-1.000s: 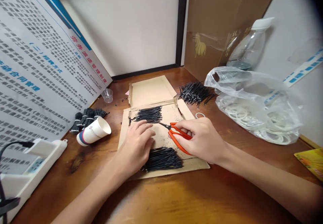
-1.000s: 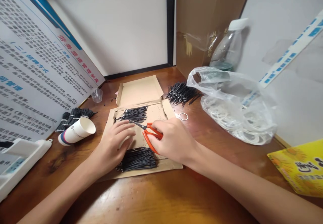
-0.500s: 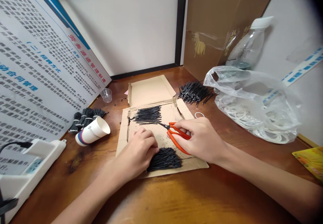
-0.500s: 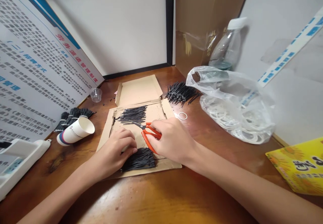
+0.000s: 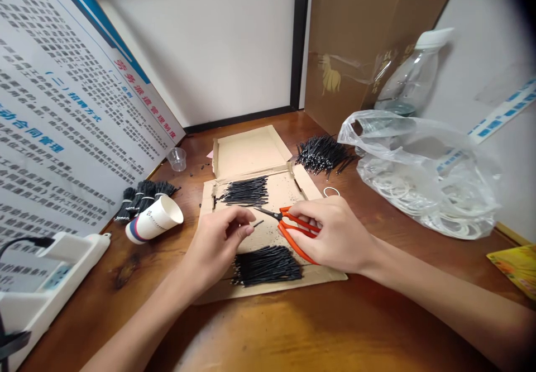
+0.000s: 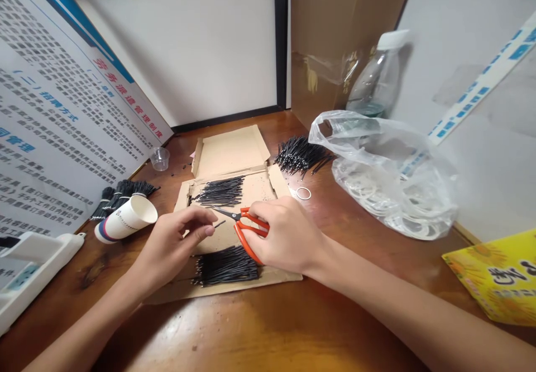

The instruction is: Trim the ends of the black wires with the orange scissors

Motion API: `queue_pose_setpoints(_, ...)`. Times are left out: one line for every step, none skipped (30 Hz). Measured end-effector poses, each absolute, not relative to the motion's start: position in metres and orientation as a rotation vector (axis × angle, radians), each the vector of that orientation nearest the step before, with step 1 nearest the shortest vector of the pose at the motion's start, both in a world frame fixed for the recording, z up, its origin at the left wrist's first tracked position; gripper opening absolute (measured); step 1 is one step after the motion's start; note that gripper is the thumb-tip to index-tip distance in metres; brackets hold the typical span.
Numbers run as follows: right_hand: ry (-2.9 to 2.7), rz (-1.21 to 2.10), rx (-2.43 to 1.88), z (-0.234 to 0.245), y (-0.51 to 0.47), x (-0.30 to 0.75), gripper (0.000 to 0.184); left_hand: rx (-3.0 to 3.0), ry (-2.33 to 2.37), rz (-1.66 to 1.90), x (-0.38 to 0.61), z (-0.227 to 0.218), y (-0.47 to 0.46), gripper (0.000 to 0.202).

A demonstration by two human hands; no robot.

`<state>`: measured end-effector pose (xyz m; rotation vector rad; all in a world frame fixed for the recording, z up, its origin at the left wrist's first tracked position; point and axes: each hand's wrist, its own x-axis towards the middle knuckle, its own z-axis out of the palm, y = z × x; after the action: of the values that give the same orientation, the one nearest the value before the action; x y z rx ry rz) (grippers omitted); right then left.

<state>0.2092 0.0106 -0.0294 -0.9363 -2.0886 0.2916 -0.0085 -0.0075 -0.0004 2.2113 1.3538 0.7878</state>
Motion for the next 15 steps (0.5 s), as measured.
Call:
queue_pose_setpoints(-2.089, 0.293, -0.937, -0.0295, 0.0106, 0.2094, 0.014, 2.199, 1.348, 0.826, -0.0088, 0.0002, -0.0072, 0.011)
queue_pose_setpoints(-2.088, 0.293, -0.937, -0.0297, 0.0108, 0.2094, 0.014, 2.202, 1.340, 0.860, -0.0092, 0.0010, -0.0068, 0.015)
queue_pose_setpoints(-2.086, 0.294, -0.938, -0.0299, 0.0111, 0.2093, 0.014, 2.217, 1.331, 0.882, -0.0096, 0.0020, -0.0065, 0.017)
queue_pose_setpoints(-2.084, 0.296, -0.938, -0.0301, 0.0114, 0.2091, 0.013, 2.236, 1.322, 0.898, -0.0100, 0.0031, -0.0062, 0.017)
queue_pose_setpoints(-2.081, 0.297, -0.937, -0.0302, 0.0118, 0.2087, 0.013, 2.251, 1.317, 0.912, -0.0105, 0.0042, -0.0060, 0.015)
queue_pose_setpoints(-2.079, 0.298, -0.936, -0.0302, 0.0121, 0.2083, 0.013, 2.258, 1.315, 0.924, -0.0110, 0.0051, -0.0060, 0.014)
queue_pose_setpoints(-2.077, 0.300, -0.935, -0.0300, 0.0123, 0.2079, 0.013, 2.259, 1.320, 0.938, -0.0116, 0.0056, -0.0060, 0.012)
queue_pose_setpoints(-2.078, 0.303, -0.934, -0.0298, 0.0124, 0.2076, 0.013, 2.254, 1.330, 0.953, -0.0121, 0.0056, -0.0061, 0.011)
queue_pose_setpoints(-2.082, 0.308, -0.932, -0.0295, 0.0123, 0.2073, 0.012, 2.247, 1.342, 0.970, -0.0125, 0.0053, -0.0063, 0.009)
queue_pose_setpoints(-2.087, 0.315, -0.928, -0.0291, 0.0120, 0.2072, 0.012, 2.237, 1.351, 0.986, -0.0127, 0.0046, -0.0066, 0.008)
queue_pose_setpoints(-2.095, 0.324, -0.922, -0.0287, 0.0116, 0.2071, 0.012, 2.225, 1.357, 0.995, -0.0127, 0.0037, -0.0069, 0.008)
queue_pose_setpoints(-2.102, 0.331, -0.911, -0.0283, 0.0110, 0.2071, 0.012, 2.210, 1.357, 1.001, -0.0125, 0.0029, -0.0072, 0.008)
queue_pose_setpoints(-2.106, 0.334, -0.896, -0.0280, 0.0104, 0.2072, 0.012, 2.193, 1.353, 1.001, -0.0121, 0.0021, -0.0075, 0.008)
queue_pose_setpoints(-2.106, 0.331, -0.880, -0.0277, 0.0098, 0.2072, 0.013, 2.178, 1.347, 0.995, -0.0116, 0.0016, -0.0077, 0.008)
queue_pose_setpoints(-2.104, 0.327, -0.861, -0.0276, 0.0094, 0.2073, 0.013, 2.165, 1.344, 0.985, -0.0110, 0.0013, -0.0079, 0.009)
